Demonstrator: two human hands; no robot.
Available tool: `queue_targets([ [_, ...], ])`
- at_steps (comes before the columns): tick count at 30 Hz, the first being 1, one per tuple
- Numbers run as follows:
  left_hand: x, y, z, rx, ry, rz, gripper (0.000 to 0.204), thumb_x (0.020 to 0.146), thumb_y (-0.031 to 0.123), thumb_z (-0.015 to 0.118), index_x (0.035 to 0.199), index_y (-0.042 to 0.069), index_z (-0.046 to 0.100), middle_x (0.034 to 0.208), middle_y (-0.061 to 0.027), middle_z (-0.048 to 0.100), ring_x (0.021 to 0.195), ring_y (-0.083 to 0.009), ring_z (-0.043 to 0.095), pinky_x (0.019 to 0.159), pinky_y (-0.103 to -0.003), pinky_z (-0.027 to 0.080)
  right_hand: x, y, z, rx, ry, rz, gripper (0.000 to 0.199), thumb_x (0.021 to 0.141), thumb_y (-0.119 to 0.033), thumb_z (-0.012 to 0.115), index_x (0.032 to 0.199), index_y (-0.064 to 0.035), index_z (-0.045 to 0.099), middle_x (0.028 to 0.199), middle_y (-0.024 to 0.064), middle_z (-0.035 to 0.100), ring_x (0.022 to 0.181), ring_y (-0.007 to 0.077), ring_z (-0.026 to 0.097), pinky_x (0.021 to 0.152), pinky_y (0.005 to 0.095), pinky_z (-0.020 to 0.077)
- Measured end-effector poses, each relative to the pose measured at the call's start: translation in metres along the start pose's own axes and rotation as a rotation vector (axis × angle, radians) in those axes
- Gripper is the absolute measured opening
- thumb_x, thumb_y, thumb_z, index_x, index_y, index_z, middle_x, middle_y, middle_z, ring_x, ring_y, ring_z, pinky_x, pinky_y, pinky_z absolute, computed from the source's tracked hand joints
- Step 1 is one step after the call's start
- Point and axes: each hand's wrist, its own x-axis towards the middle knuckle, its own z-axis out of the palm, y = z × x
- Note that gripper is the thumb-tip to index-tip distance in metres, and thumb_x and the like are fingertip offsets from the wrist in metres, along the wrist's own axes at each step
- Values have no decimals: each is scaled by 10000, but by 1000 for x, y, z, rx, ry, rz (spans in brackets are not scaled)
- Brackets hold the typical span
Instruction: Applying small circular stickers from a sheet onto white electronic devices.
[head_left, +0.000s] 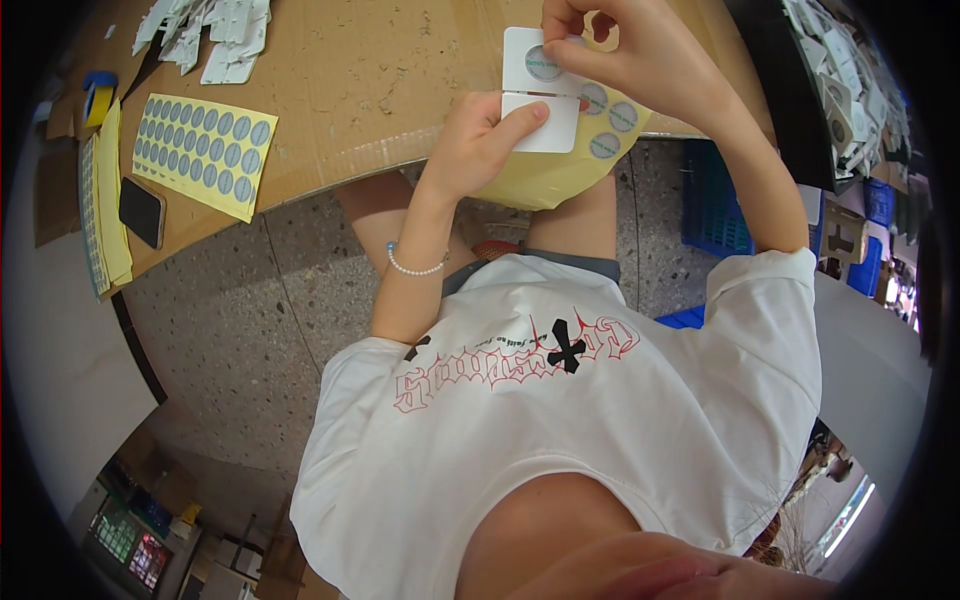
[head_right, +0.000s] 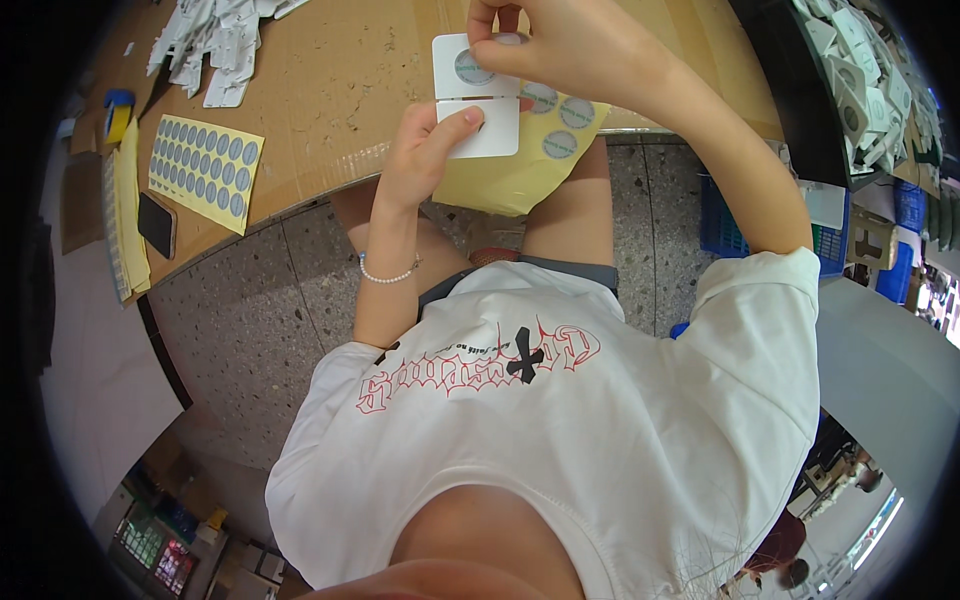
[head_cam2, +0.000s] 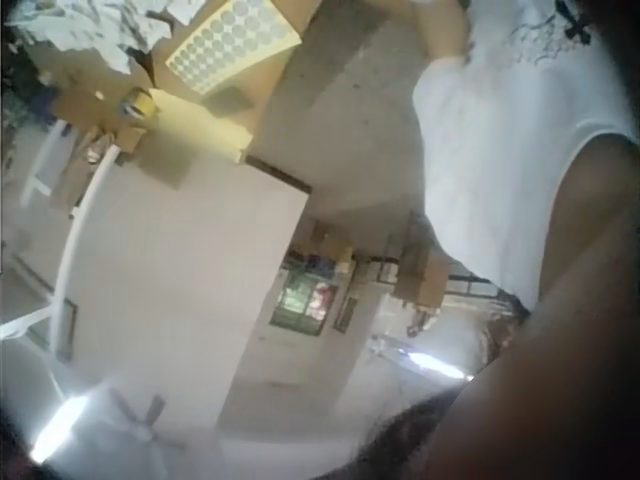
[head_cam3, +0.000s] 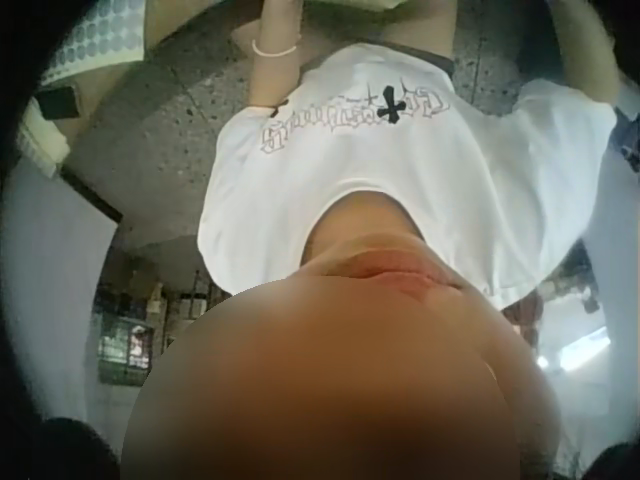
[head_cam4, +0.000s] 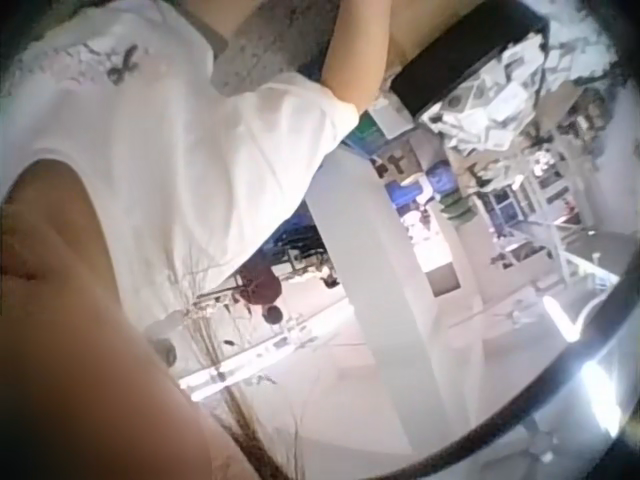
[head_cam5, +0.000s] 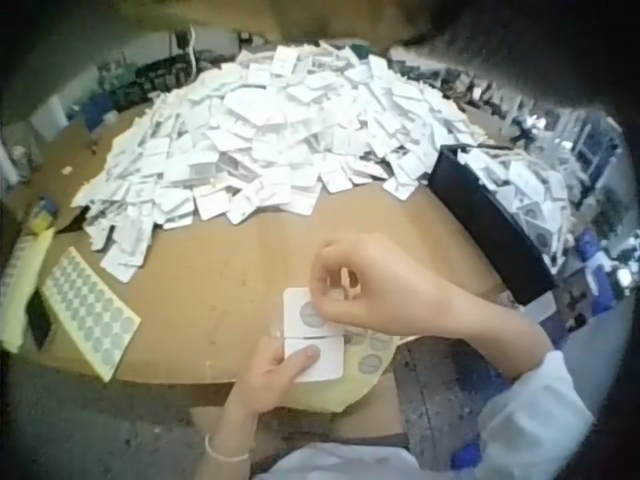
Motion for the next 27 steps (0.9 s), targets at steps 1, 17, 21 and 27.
queue_targets([
  [1, 0, 1, 0, 0, -2, -2, 257, 846, 183, 503, 918, -42, 606, 739, -41, 626, 660, -58, 551, 565, -217, 439, 0, 0, 0, -5, 2, -5, 76, 681, -74, 594, 659, -14, 553, 663, 99, 560, 602, 199, 539, 546, 283, 431],
  [17, 3, 17, 10, 32, -11, 43, 298, 877, 221, 476, 921, -53, 586, 776, -28, 615, 704, -72, 543, 617, -219, 440, -5, 29, -2, 400, -124, 344, 172, 826, -170, 571, 830, 2, 583, 693, 4, 546, 662, 52, 506, 598, 183, 395],
  [21, 9, 26, 21, -223, 49, -26, 345, 894, 233, 446, 1045, -64, 537, 970, -77, 583, 881, -109, 528, 762, -243, 419, -20, 33, -28, 356, 28, 252, 231, 848, -205, 552, 854, 20, 602, 634, -16, 552, 638, 26, 499, 590, 176, 395],
  [27, 16, 48, 38, -317, 43, -7, 350, 891, 144, 414, 1177, -51, 465, 1176, -127, 498, 1068, -161, 469, 904, -265, 365, -63, 29, -103, 177, 173, 124, 226, 835, -195, 569, 863, 23, 623, 749, 3, 602, 714, 37, 522, 634, 189, 416],
])
